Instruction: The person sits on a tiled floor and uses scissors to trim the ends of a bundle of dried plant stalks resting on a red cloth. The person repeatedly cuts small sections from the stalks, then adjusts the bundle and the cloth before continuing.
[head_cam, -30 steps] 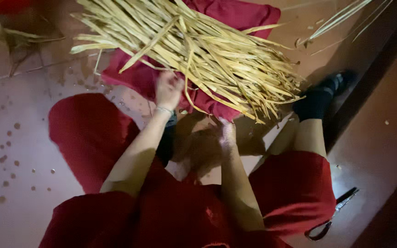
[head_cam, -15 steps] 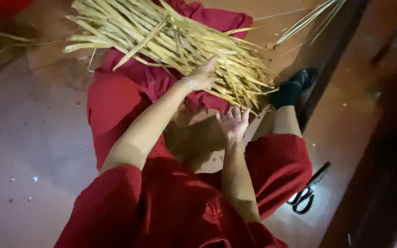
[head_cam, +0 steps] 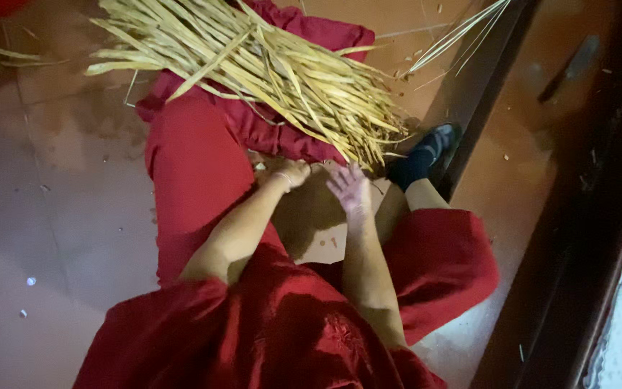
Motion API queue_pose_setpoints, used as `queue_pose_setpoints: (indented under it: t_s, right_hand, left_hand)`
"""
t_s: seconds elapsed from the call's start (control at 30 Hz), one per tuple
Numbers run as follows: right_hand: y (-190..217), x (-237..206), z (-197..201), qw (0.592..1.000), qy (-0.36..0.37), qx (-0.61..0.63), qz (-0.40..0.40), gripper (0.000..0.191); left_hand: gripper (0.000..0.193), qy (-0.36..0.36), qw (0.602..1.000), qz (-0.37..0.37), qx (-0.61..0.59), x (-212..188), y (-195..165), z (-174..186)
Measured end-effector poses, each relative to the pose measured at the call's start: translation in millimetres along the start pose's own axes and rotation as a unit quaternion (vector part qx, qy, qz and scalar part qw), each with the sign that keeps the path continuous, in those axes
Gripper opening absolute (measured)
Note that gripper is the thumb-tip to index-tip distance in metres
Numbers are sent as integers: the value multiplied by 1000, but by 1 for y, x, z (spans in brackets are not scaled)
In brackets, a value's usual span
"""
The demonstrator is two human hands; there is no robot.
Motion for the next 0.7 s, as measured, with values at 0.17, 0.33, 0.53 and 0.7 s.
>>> queue_pose_setpoints:
  t_s: [0.17, 0.33, 0.53, 0.7]
  right_hand:
    - [1, 15, 14, 996, -22, -85, -22, 62]
    - [-29, 24, 2, 969, -15, -246, -15, 53]
    - [-38, 50, -28, 938, 19, -316, 140, 43]
    - [-53, 70, -22, 948, -66, -308, 39, 31]
  left_hand:
    - [112, -44, 910, 127, -392, 25, 24, 19]
    - [85, -132, 835, 61, -531, 39, 32, 37]
    - [40, -74, 858, 94, -500, 41, 39, 26]
    - [32, 1, 830, 26, -556, 25, 42, 39]
Point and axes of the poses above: each hand's wrist, its own x-axis towards the middle knuckle, its own z-axis out of the back of the hand, y = z × x, the point moved 5 cm from there along x, towards the middle knuckle, and after that the axes turned 3 degrees about -y, right-handed, at the moved point
